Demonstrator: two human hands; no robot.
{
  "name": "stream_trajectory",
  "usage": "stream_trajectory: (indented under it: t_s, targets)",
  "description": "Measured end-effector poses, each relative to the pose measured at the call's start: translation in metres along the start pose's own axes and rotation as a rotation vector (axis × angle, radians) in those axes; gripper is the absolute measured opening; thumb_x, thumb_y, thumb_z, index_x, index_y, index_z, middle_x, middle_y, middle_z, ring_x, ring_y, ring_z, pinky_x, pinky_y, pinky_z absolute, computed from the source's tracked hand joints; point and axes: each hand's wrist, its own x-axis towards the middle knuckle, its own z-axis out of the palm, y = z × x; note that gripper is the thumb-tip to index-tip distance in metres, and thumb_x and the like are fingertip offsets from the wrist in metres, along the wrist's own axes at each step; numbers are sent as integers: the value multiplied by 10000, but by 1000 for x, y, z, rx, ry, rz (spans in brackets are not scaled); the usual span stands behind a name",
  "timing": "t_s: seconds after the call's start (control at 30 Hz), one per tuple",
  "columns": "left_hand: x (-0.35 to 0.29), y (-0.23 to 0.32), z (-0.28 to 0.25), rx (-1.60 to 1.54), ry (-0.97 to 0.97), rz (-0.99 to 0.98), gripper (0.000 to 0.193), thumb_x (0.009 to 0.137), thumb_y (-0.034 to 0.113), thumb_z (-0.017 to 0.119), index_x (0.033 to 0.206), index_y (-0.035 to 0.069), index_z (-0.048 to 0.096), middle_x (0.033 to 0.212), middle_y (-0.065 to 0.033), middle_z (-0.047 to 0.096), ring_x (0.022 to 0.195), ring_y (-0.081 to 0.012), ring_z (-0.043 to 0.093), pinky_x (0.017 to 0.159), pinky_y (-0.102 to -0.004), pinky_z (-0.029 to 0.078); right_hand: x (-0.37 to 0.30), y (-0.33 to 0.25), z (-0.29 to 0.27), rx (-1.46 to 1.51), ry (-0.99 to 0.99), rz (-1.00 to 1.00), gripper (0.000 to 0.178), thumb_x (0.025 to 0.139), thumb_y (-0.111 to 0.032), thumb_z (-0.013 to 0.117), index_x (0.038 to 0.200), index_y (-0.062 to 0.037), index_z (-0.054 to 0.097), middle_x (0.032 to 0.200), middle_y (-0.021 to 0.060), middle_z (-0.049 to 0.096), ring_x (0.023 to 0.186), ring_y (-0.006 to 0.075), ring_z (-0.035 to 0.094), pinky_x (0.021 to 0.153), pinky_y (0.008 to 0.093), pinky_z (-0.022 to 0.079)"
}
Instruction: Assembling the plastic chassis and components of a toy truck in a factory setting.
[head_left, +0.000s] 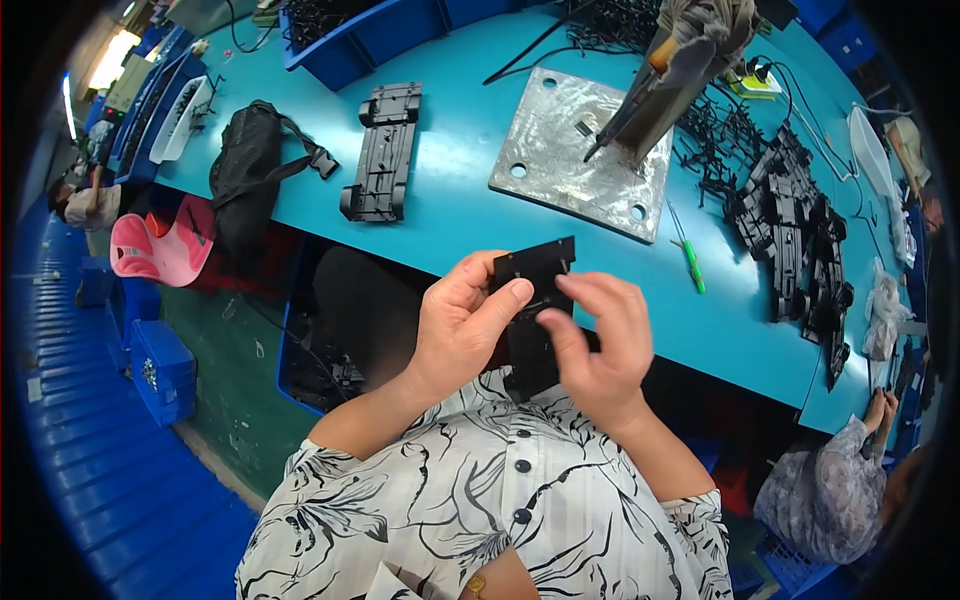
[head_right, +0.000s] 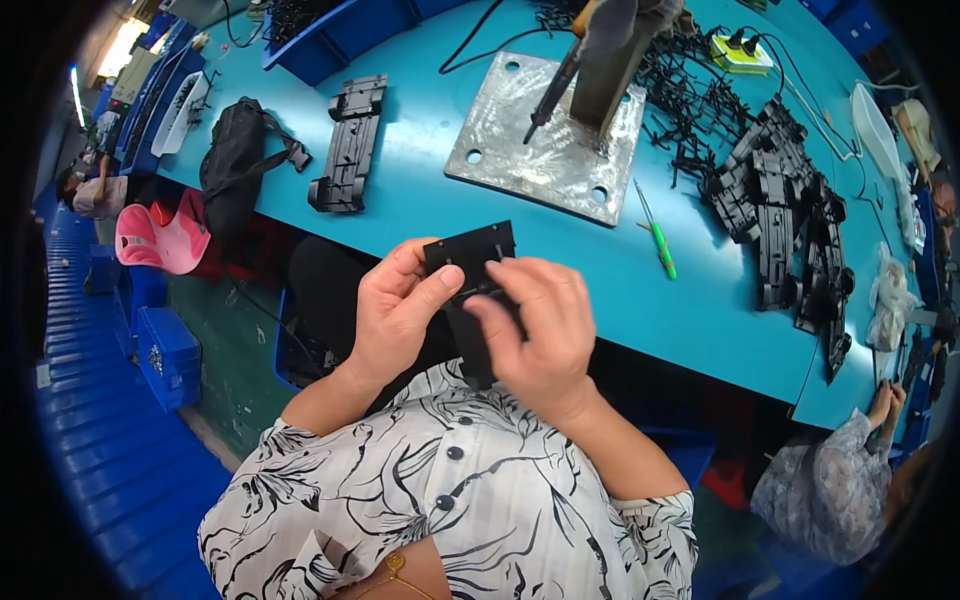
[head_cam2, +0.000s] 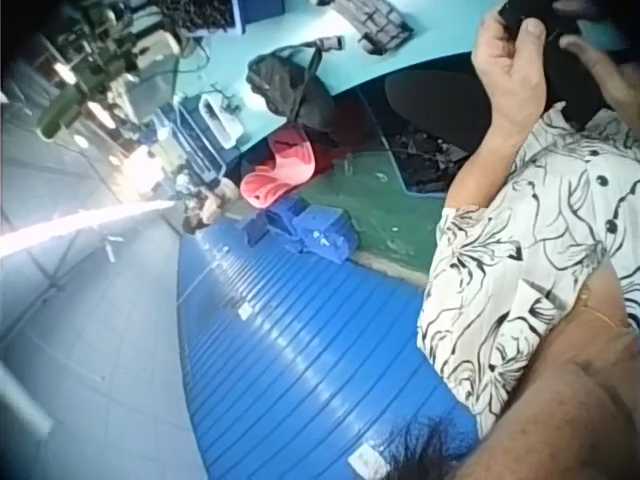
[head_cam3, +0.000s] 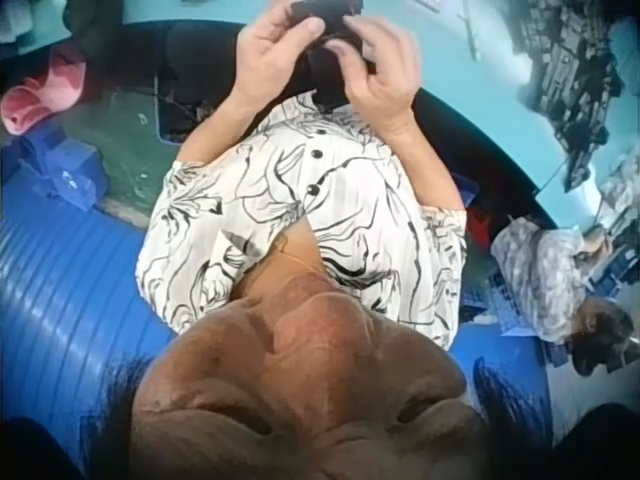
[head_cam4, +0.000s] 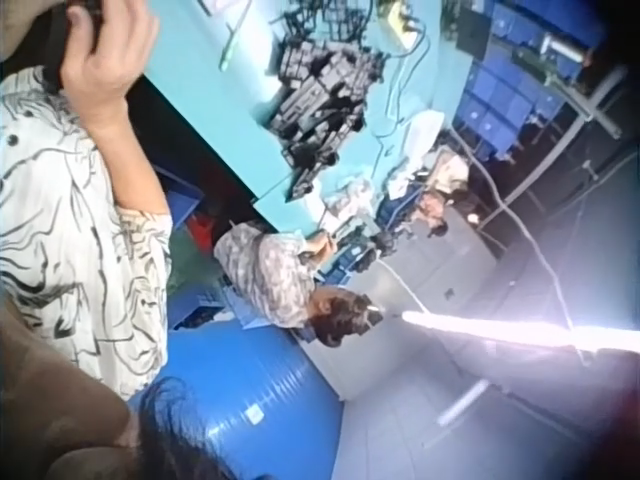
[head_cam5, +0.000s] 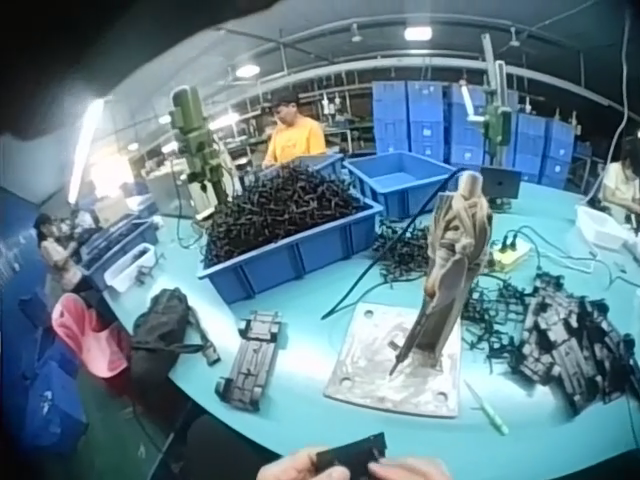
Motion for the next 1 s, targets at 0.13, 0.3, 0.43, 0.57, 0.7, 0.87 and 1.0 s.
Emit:
stream_trajectory:
  t_s: [0.13,0.3,0.43,0.57,0.7,0.87,1.0]
  targets:
    - [3,12,2,20,74,54,216,917,36,568,1119,-38,546,996,-49,615,838,-57,572,739,-206,489,5,-12,10,-48,-68,-62,555,676,-195,797,1144,24,594,1140,171,585,1008,321,552,868,381,449]
    - [3,14,-9,-55,22,39,222,926,55,560,1125,-42,559,1055,-79,606,888,-89,585,733,-223,500,9,-8,20,-14,-82,-33,582,698,-169,781,1189,31,542,1144,197,567,1026,356,539,890,407,443]
    - [12,12,-10,375,77,219,288,902,43,577,1185,-7,564,1018,-60,595,847,-94,573,705,-218,484,3,0,24,631,-57,488,324,872,-91,613,1158,43,539,1048,114,611,896,165,587,791,283,484]
    - [21,-3,-15,669,199,411,353,863,51,622,1209,16,563,998,-59,584,848,-106,567,685,-231,472,9,9,19,1016,-32,811,308,954,-217,481,1120,32,551,995,81,625,846,110,593,759,248,488]
    - [28,-2,-21,-48,-1,-184,272,918,152,573,1156,20,584,991,-49,640,855,-123,604,661,-265,490,14,12,15,1157,-6,931,340,956,-275,431,1066,16,567,986,104,633,823,146,615,730,272,505]
    - [36,-9,-23,-284,-43,-267,241,930,161,520,1098,-6,562,960,-65,646,822,-123,630,685,-276,518,16,24,12,1070,19,952,309,938,-241,479,1074,20,573,969,92,643,794,127,613,690,255,496]
    - [43,-15,-24,-318,-53,-288,228,923,162,519,1074,-6,554,922,-54,637,803,-110,624,677,-267,519,16,33,6,959,37,955,266,891,-154,556,1085,25,581,943,57,651,773,89,602,649,213,471]
